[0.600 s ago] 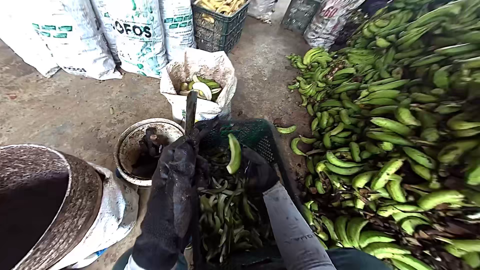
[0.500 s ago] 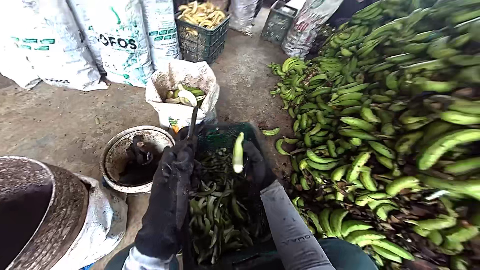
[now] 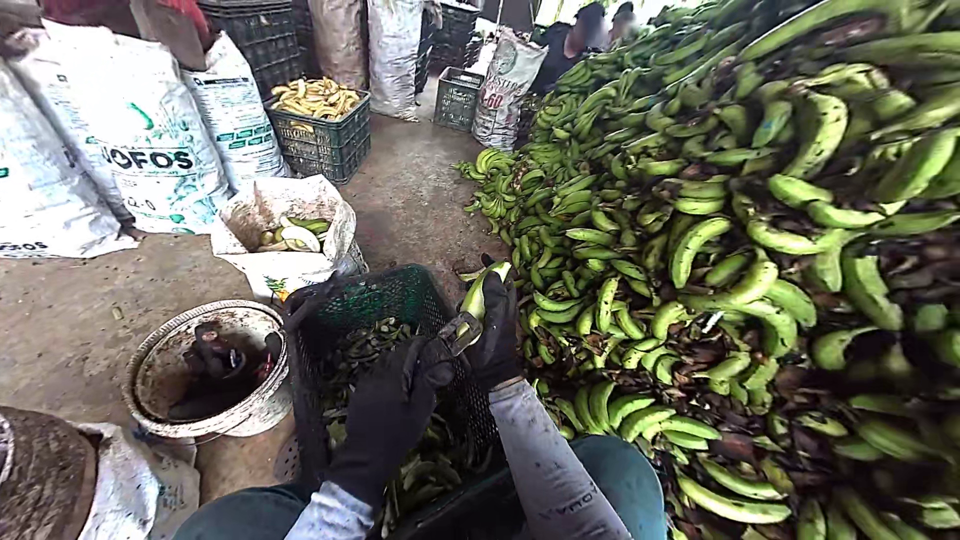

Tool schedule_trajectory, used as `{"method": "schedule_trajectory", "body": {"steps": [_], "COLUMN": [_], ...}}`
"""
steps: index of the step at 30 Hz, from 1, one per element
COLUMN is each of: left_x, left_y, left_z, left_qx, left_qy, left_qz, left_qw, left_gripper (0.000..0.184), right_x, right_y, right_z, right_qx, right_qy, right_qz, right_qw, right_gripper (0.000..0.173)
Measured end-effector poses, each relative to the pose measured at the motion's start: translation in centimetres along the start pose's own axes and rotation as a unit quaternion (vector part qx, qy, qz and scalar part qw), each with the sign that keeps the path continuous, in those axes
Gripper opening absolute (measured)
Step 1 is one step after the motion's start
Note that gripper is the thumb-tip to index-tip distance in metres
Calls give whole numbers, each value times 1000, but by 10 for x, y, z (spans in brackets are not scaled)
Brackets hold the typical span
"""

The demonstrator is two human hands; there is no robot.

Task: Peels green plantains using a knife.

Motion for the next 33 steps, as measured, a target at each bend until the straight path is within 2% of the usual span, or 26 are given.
{"method": "schedule_trajectory", "body": {"steps": [2, 4, 5, 7, 9, 10, 13, 15, 17, 19, 21, 23, 25, 28, 30, 33], "left_x": [3, 3, 3, -1, -6, -7, -4, -5, -11, -17, -16, -9, 1, 10, 9, 4], "left_y": [2, 7, 11, 18, 23, 25, 28, 33, 41, 44, 39, 29, 18, 5, 0, -5], "left_z": [-2, -9, -12, -21, -29, -34, -40, -44, -55, -57, -49, -35, -22, -9, -4, 2], "left_qx": [15, 29, 36, 33, 34, 35, 19, -35, -91, -103, -74, -48, -2, 55, 70, 89], "left_qy": [-5, 6, 17, 35, 43, 48, 52, 46, 49, 46, 17, -14, -10, 17, 39, 65], "left_qz": [-6, -3, 5, 8, 21, 27, 13, 8, 41, 60, 49, 18, 14, 77, 119, 155], "left_qw": [1000, 1000, 999, 999, 998, 998, 998, 998, 994, 992, 996, 999, 1000, 995, 990, 982], "left_gripper": [60, 66, 67, 63, 58, 57, 54, 49, 45, 49, 51, 56, 66, 76, 68, 60], "right_x": [-6, -10, -10, -10, -15, -17, -27, -33, -38, -41, -40, -36, -29, -16, -9, -4], "right_y": [-2, -9, -16, -29, -39, -42, -44, -45, -47, -41, -31, -24, -21, -20, -17, -16], "right_z": [-2, 7, 10, 17, 18, 18, 15, 7, -1, 2, 7, 8, 6, 3, -3, -11], "right_qx": [4, 59, 107, 237, 315, 330, 321, 290, 237, 203, 205, 196, 165, 123, 123, 111], "right_qy": [-6, 50, 95, 185, 201, 183, 112, 65, 22, 1, 20, 49, 85, 147, 184, 204], "right_qz": [-41, -143, -197, -279, -357, -385, -426, -455, -477, -450, -386, -330, -268, -159, -83, -15], "right_qw": [999, 987, 970, 912, 856, 842, 838, 840, 846, 870, 899, 922, 946, 969, 972, 973], "right_gripper": [51, 51, 46, 34, 36, 36, 34, 34, 41, 50, 54, 54, 44, 42, 41, 43]}}
Point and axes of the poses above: each hand's wrist, its own y-axis towards the middle knuckle, its own x-axis out of the palm, z = x × y, the point moved 4 cm from there along y, towards the middle knuckle, and after that the axes turned 10 degrees about z, right-handed, at the moved point
